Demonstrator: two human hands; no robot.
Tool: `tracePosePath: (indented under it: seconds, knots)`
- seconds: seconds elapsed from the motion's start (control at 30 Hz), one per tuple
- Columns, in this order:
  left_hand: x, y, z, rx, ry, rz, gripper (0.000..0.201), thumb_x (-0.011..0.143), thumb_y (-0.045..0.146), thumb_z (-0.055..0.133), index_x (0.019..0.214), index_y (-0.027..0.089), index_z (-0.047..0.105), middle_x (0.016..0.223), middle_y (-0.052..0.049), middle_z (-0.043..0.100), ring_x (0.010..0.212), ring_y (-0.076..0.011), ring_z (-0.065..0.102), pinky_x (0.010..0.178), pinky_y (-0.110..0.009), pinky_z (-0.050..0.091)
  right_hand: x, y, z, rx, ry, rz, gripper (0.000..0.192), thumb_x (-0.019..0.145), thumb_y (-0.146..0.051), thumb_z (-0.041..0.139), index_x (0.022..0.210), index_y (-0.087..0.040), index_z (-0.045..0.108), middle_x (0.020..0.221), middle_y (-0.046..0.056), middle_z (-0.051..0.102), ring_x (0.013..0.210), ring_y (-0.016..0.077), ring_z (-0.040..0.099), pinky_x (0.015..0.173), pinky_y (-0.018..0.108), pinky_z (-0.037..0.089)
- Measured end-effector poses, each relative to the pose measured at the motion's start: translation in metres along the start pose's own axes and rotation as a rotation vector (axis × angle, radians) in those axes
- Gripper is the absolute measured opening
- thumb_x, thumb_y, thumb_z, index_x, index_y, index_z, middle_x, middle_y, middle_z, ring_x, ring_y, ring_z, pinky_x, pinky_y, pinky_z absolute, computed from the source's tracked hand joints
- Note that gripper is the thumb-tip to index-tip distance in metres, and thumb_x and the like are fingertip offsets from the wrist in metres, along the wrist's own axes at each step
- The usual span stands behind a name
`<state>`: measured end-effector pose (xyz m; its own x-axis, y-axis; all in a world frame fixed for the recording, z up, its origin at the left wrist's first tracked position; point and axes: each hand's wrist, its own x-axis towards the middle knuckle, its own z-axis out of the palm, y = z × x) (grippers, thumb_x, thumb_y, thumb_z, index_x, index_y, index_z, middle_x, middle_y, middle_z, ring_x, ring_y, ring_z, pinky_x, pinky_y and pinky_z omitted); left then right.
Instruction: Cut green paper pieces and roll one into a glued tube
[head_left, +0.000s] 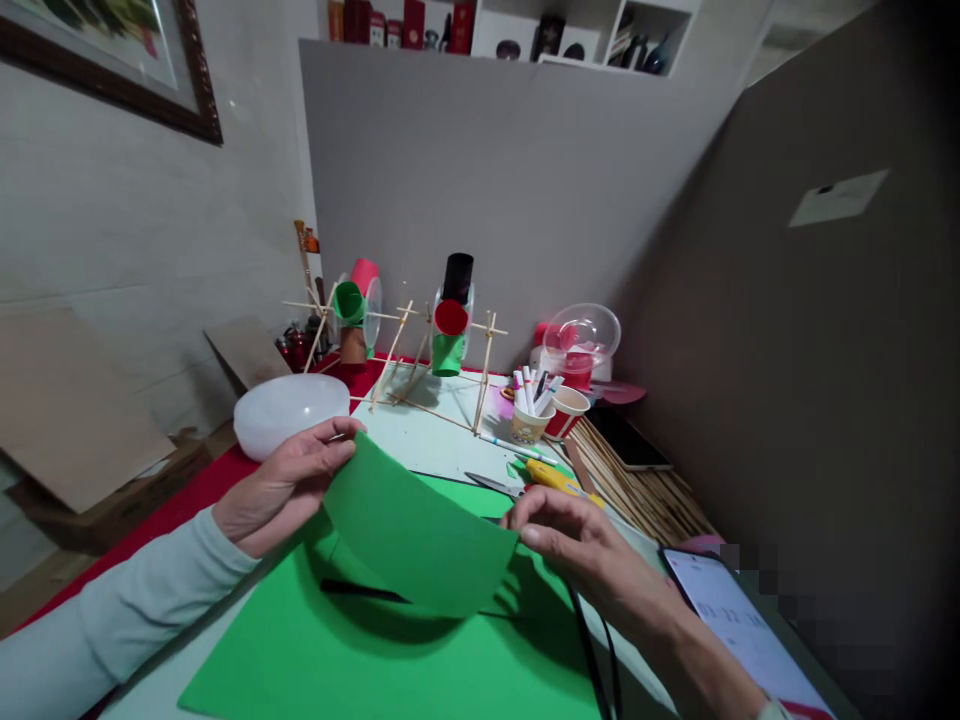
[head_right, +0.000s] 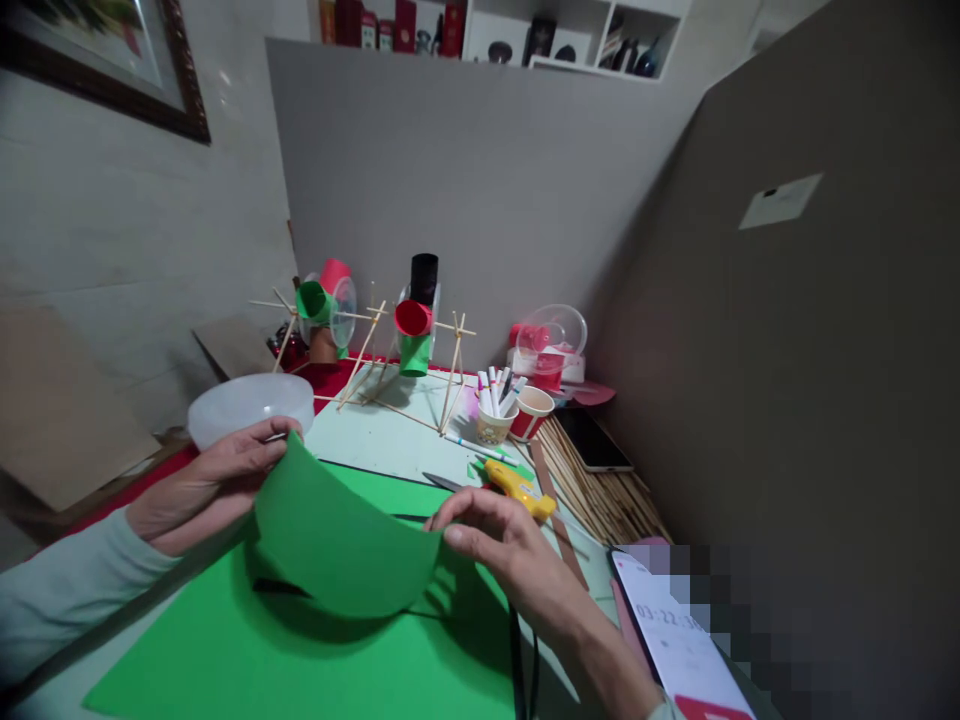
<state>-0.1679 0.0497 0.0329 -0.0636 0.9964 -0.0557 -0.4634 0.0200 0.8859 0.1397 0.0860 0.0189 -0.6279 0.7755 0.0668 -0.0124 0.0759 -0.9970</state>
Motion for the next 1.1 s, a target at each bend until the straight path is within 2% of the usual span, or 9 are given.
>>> tracePosePath:
  seconds: [0.13,0.23,0.37,0.47,0.63,0.7,0.8,0.97,1.1]
  knots:
    - [-0.003,0.013,0.019,0.013,-0.022,0.031,0.049,0.055,0.023,0.093,0.096,0.017,0.067,0.079,-0.004,0.07,0.066,-0.0135,0.065,0.06,-0.021,0.057,0.0,-0.022,0.007,-0.186,0.003,-0.127,0.012,0.088,-0.031,0.062,0.08,-0.022,0.066,0.126,0.006,0.063,0.12,0.0239,0.053,0.097,0.036,0.038]
    - [-0.007,0.017,0.038,0.017,-0.081,0.052,0.05,0.059,0.021,0.09,0.103,0.019,0.067,0.079,-0.003,0.069,0.068,-0.0145,0.066,0.062,-0.022,0.058,0.003,-0.032,0.012,-0.359,0.083,-0.259,0.015,0.086,-0.027,0.058,0.074,-0.022,0.064,0.121,0.008,0.063,0.13,0.0276,0.045,0.099,0.04,0.037]
    - [-0.012,0.012,0.06,-0.009,-0.157,0.032,0.045,0.063,0.018,0.087,0.104,0.018,0.068,0.077,-0.001,0.065,0.065,-0.0119,0.063,0.06,-0.021,0.056,0.005,-0.033,0.019,-0.584,0.235,-0.327,0.018,0.088,-0.02,0.048,0.076,-0.021,0.062,0.092,0.006,0.065,0.096,0.0231,0.059,0.079,0.034,0.042]
    - [-0.013,0.002,0.068,0.035,-0.188,0.005,0.039,0.068,0.017,0.083,0.104,0.018,0.068,0.079,0.0,0.062,0.063,-0.0085,0.059,0.055,-0.016,0.051,0.004,-0.028,0.025,-0.648,0.299,-0.336,0.019,0.09,-0.018,0.045,0.083,-0.02,0.062,0.083,0.003,0.064,0.078,0.0179,0.058,0.073,0.031,0.042]
    - [-0.012,-0.017,0.066,0.129,-0.258,-0.041,0.034,0.074,0.02,0.08,0.105,0.02,0.066,0.078,0.003,0.058,0.064,-0.0065,0.053,0.056,-0.014,0.045,0.005,-0.008,0.028,-0.635,0.406,-0.376,0.013,0.092,-0.028,0.056,0.084,-0.02,0.062,0.081,0.002,0.065,0.075,0.0164,0.06,0.068,0.028,0.044]
    - [-0.012,-0.023,0.065,0.171,-0.265,-0.03,0.034,0.076,0.023,0.078,0.107,0.02,0.066,0.081,0.002,0.06,0.07,-0.0075,0.054,0.061,-0.015,0.044,0.005,0.002,0.029,-0.637,0.46,-0.432,0.008,0.091,-0.024,0.059,0.097,-0.02,0.061,0.084,0.001,0.064,0.074,0.0156,0.06,0.068,0.028,0.047]
    - [-0.016,-0.029,0.063,0.234,-0.29,-0.022,0.032,0.081,0.026,0.073,0.111,0.022,0.064,0.088,0.001,0.061,0.077,-0.0091,0.053,0.068,-0.017,0.043,0.004,0.01,0.033,-0.698,0.519,-0.552,0.033,0.089,-0.014,0.059,0.121,-0.02,0.051,0.088,0.003,0.064,0.076,0.016,0.061,0.069,0.029,0.05]
    - [-0.02,-0.028,0.061,0.429,-0.31,0.033,0.028,0.084,0.029,0.069,0.112,0.024,0.064,0.086,0.002,0.058,0.084,-0.0114,0.052,0.079,-0.021,0.039,0.001,0.004,0.037,-0.975,0.467,-0.85,0.027,0.084,0.003,0.054,0.098,-0.02,0.061,0.085,0.003,0.069,0.075,0.0158,0.059,0.071,0.03,0.047]
    - [-0.019,-0.029,0.059,0.452,-0.239,0.014,0.03,0.083,0.032,0.07,0.112,0.026,0.063,0.083,0.004,0.054,0.079,-0.0108,0.049,0.075,-0.022,0.038,0.0,0.002,0.034,-1.006,0.504,-0.852,0.028,0.082,0.005,0.054,0.092,-0.018,0.067,0.088,0.006,0.07,0.077,0.015,0.063,0.069,0.028,0.049]
